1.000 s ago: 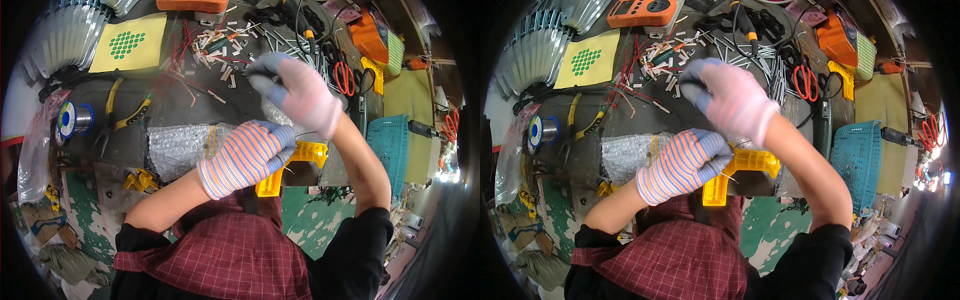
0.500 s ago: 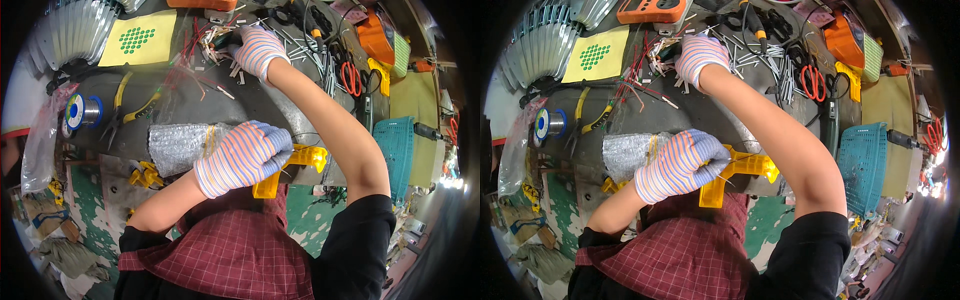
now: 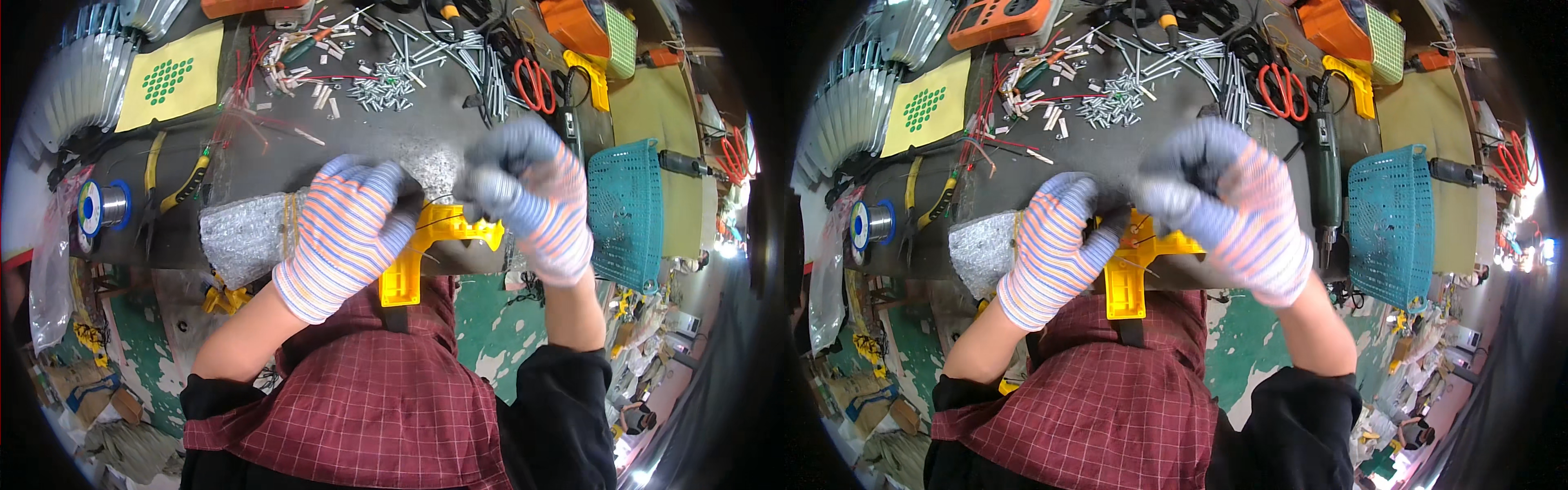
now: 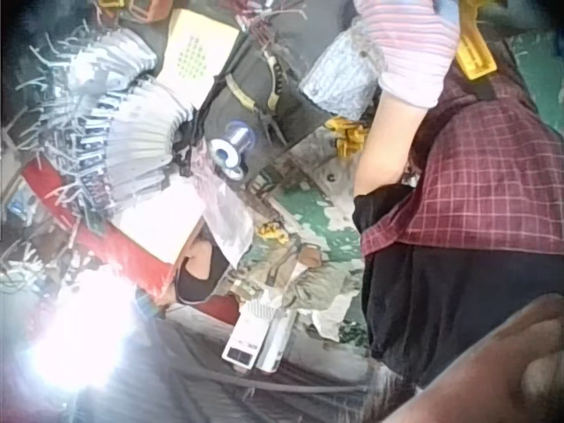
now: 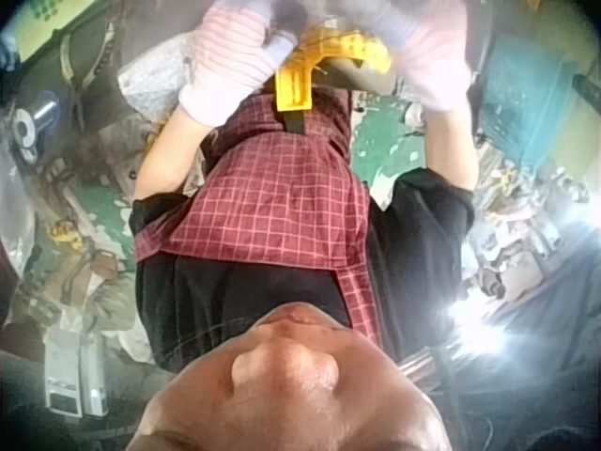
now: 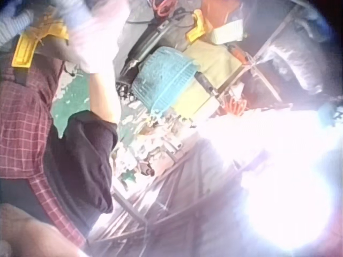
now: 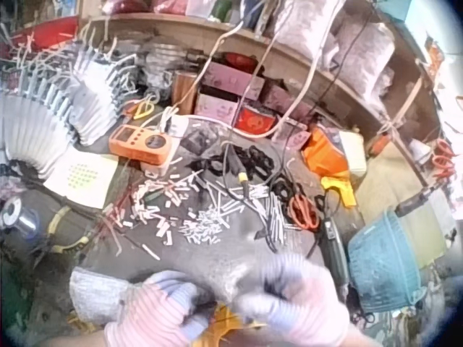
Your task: Soldering wires and components inside a yellow plastic housing.
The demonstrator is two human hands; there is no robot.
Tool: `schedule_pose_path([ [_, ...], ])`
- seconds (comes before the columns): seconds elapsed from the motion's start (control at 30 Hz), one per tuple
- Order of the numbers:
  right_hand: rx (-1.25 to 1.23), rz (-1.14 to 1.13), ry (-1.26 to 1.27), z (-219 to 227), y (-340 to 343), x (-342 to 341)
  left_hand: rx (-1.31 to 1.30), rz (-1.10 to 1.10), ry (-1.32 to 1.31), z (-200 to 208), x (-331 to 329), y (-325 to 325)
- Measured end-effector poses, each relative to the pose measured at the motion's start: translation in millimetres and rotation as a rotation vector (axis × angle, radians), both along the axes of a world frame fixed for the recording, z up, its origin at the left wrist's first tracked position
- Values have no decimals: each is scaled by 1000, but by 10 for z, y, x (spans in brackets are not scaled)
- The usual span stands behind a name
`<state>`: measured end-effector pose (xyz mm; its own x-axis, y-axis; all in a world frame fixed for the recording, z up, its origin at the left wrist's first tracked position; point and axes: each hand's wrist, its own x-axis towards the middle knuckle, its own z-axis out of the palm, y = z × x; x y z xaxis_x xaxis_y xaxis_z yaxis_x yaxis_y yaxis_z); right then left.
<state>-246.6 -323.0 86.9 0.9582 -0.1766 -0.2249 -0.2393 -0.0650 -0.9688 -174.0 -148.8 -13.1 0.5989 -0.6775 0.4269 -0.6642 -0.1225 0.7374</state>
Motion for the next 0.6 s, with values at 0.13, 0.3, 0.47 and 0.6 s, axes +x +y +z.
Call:
schedule_pose_path([
  [0.13, -18, -131, 77, -317, 49, -263, 38, 104, 270, 42, -72, -3],
  [0.3, -150, -75, 37, -611, 6, -233, 32, 89, 454, -17, -81, -5],
  [0.47, -246, -12, -60, -755, 54, -233, 17, 140, 459, 2, -100, -43],
  [0.6, -471, 26, -171, -796, 49, -243, -11, 162, 431, -22, -94, -47],
])
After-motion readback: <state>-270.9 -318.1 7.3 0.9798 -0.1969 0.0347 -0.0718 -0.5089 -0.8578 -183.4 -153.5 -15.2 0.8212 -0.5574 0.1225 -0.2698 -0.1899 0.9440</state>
